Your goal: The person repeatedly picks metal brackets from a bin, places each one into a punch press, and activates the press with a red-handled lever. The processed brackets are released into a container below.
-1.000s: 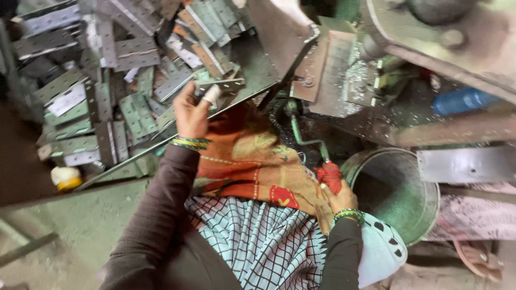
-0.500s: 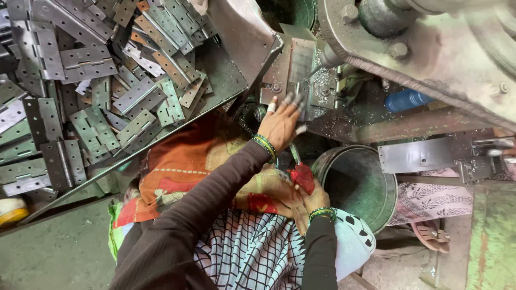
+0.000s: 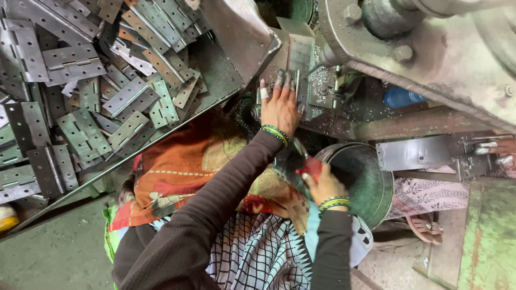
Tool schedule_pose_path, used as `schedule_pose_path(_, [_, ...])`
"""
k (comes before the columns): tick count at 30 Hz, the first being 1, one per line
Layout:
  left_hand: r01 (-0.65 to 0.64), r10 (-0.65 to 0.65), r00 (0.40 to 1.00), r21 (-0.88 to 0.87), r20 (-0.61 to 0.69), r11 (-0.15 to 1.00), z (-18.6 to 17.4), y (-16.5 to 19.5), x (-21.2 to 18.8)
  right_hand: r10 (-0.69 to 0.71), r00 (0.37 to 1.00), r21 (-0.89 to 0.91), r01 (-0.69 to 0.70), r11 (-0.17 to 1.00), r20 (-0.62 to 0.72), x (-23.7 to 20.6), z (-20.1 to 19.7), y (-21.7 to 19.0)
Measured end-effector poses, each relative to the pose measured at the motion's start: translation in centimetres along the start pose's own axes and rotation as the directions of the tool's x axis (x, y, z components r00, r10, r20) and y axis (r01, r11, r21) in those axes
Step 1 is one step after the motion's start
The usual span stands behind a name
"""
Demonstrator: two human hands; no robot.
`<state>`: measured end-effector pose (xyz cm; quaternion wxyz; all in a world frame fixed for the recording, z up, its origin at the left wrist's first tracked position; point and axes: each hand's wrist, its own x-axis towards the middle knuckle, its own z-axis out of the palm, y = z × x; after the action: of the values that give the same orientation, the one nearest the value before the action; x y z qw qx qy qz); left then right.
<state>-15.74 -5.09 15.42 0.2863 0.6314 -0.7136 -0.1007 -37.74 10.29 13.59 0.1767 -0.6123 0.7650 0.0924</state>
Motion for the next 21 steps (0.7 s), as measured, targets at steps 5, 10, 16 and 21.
schedule_pose_path(5, [-0.025, 0.027, 0.999, -0.062, 0.038, 0.998, 0.4, -0.9, -0.4, 0.085, 0.996, 0.196, -0.086, 0.977, 0.012, 2.1, 8.8, 1.0])
schedule_pose_path(10, [-0.141, 0.143, 0.989, 0.033, -0.048, 0.989, 0.4, -1.5, -0.6, 0.066, 0.992, 0.131, -0.081, 0.988, 0.11, 3.2, 5.5, 0.4])
schedule_pose_path(16, [-0.076, 0.08, 0.993, 0.047, -0.09, 0.996, 2.0, -0.8, 1.3, 0.098, 0.995, -0.106, -0.098, 0.99, -0.003, 0.8, -0.9, -0.6])
schedule_pose_path(21, [-0.046, 0.046, 0.999, 0.007, 0.008, 0.999, 2.6, -1.0, 1.7, 0.114, 0.993, 0.105, -0.11, 0.988, -0.035, 1.5, 6.8, -0.5])
